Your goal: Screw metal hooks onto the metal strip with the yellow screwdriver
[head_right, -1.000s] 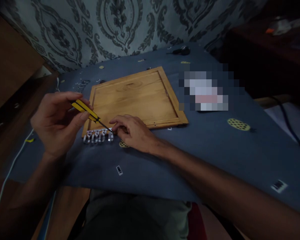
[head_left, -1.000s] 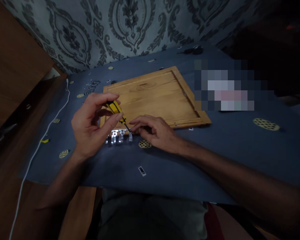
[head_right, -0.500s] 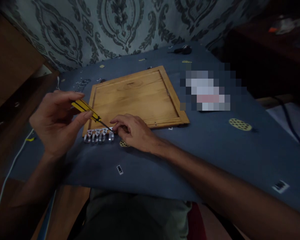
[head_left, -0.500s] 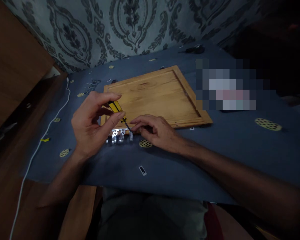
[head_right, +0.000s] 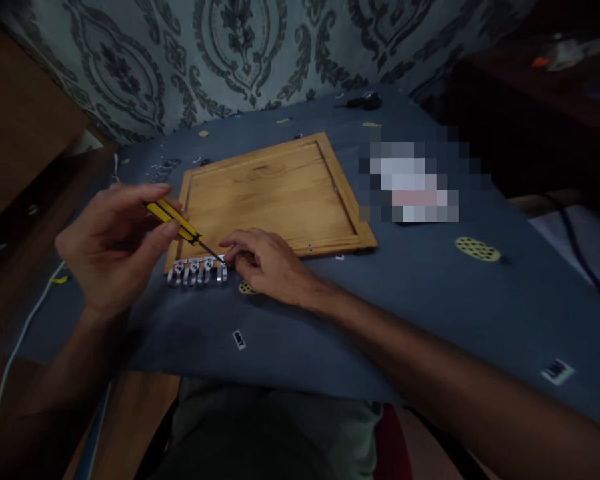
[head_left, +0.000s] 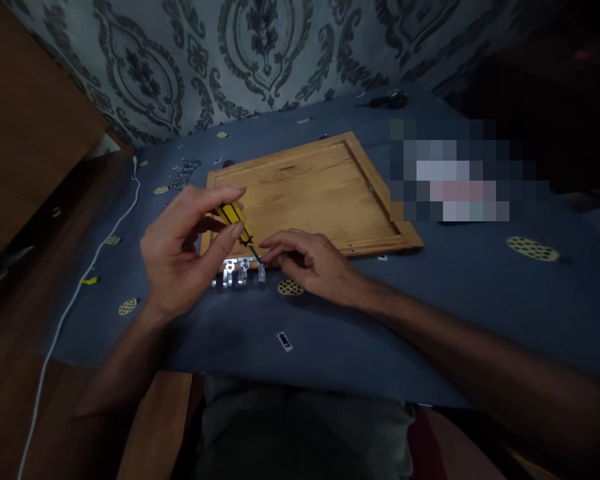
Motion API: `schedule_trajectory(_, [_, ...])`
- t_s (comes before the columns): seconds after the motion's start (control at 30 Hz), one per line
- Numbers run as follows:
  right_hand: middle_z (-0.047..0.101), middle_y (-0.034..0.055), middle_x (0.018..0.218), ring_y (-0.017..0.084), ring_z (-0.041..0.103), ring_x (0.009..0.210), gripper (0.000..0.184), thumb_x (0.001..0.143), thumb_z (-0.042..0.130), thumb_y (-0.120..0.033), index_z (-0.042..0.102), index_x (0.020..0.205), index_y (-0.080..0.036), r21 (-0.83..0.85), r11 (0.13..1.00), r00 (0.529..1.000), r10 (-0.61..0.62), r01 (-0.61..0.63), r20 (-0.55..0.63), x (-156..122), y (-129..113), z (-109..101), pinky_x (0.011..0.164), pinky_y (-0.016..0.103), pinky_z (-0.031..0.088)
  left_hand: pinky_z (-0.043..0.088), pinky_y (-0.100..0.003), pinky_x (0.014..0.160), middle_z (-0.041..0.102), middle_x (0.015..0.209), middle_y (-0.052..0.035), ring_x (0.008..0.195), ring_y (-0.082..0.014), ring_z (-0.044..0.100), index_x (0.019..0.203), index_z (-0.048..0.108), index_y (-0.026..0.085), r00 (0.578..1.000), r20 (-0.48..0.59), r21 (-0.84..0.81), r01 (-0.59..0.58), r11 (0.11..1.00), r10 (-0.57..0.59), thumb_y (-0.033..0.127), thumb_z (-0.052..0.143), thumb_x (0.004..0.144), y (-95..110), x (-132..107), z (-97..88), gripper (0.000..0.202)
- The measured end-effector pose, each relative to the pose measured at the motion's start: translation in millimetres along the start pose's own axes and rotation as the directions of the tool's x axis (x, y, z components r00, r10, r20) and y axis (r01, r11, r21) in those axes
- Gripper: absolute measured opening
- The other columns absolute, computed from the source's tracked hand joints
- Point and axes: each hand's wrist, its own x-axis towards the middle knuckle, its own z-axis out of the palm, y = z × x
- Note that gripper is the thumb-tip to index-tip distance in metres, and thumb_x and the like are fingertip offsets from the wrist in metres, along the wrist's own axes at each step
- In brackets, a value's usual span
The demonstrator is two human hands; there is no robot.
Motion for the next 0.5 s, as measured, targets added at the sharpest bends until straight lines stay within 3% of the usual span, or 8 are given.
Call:
schedule_trajectory(0.13, [0.080,0.0080,0.101,0.018,0.078,0.089,0.037,0.085,0.052,-0.006,0.069,0.116,-0.017,0.013,1.000,1.000,0.018,-0.018,-0.013,0.0,-0.4,0.6,0.079,0.032,0.060,0.069,-0.033,0.071,0.072,0.108,0.0012,0.094,-0.0184,0.074,0.122,0.070,0.033,0.998,-0.064,-0.004,0.019,1.000,-0.019,0.027,0.075,0.094,-2.8,-0.2,-0.7,0.029])
schedule_trajectory(0.23, [0.080,0.0067,0.101,0.017,0.078,0.088,0.039,0.084,0.052,-0.005,0.068,0.117,-0.018,0.019,0.999,1.000,0.031,-0.031,-0.002,-0.1,-0.5,0.1,0.078,0.032,0.060,0.069,-0.033,0.069,0.072,0.107,0.0004,0.092,-0.0195,0.074,0.120,0.070,0.031,0.998,-0.054,0.008,0.021,1.000,-0.020,0.031,0.075,0.094,-2.6,-0.1,0.3,0.026])
schedule_trajectory(0.5, [0.080,0.0057,0.097,0.017,0.077,0.087,0.039,0.085,0.052,-0.007,0.067,0.120,-0.017,0.025,0.999,1.000,0.021,-0.021,0.012,-0.5,1.1,0.2,0.077,0.030,0.059,0.066,-0.031,0.068,0.073,0.109,0.0005,0.090,-0.0170,0.072,0.125,0.071,0.039,1.000,-0.007,-0.018,0.002,1.000,-0.002,0.023,0.076,0.092,-1.7,-1.8,3.1,0.037])
